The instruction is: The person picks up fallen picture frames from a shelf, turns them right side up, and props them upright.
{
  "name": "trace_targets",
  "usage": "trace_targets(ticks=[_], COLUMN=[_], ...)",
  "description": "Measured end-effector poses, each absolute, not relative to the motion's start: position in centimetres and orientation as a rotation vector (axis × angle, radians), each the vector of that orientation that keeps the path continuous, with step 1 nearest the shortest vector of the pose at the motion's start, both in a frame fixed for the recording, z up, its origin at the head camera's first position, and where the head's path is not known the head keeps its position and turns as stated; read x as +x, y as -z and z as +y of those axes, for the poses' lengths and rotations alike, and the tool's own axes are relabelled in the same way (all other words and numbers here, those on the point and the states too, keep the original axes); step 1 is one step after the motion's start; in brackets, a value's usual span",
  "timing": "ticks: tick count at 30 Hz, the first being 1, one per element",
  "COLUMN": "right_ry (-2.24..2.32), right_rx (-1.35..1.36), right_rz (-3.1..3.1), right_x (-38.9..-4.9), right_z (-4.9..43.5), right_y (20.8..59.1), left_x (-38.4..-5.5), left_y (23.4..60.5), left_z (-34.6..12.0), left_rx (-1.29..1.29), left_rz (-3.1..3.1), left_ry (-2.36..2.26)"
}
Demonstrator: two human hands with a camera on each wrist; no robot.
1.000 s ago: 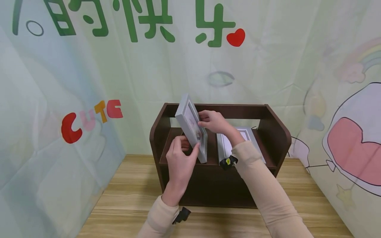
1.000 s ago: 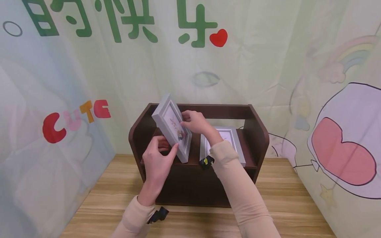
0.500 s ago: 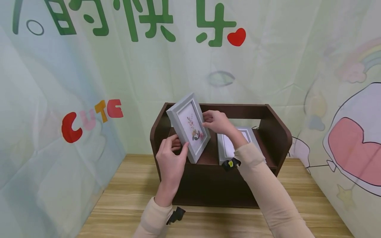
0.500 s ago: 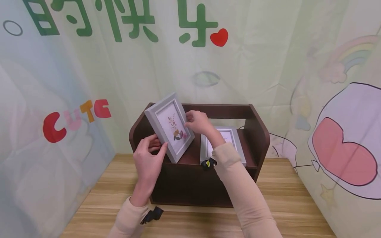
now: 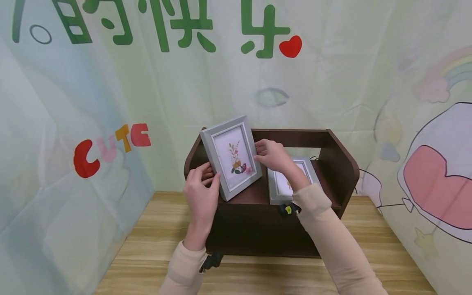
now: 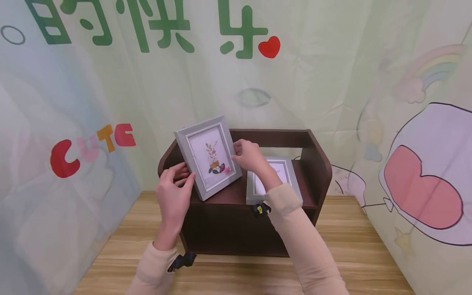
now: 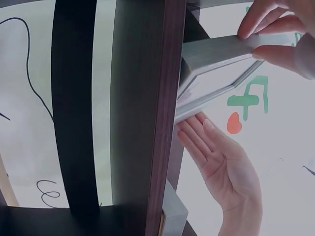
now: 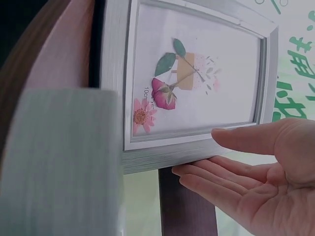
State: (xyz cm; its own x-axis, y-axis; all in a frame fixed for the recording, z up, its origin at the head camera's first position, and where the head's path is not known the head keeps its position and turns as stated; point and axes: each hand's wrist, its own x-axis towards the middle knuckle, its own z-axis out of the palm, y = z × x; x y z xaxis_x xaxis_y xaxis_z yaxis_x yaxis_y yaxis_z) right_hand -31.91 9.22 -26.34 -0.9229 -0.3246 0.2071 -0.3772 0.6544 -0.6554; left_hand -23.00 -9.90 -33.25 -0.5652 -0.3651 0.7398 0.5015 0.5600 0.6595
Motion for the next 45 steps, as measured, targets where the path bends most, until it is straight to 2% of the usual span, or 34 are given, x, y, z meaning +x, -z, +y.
trace_targets(ticks=[17,45], right_ry=[-1.273,-1.353], right_rx=[0.356,0.241], right_rz=[-2.601,-2.318], right_x=[-29.6,-26.8], right_z=[9.3,8.0], right_y=[28.0,30.3], left_x=[-23.7,-25.2], left_y=[32.8,32.3], left_z=[-9.9,-10.4], left_rx=[-0.054,-0.049], left_rz=[-1.923,-1.976], left_ry=[1.156,1.202])
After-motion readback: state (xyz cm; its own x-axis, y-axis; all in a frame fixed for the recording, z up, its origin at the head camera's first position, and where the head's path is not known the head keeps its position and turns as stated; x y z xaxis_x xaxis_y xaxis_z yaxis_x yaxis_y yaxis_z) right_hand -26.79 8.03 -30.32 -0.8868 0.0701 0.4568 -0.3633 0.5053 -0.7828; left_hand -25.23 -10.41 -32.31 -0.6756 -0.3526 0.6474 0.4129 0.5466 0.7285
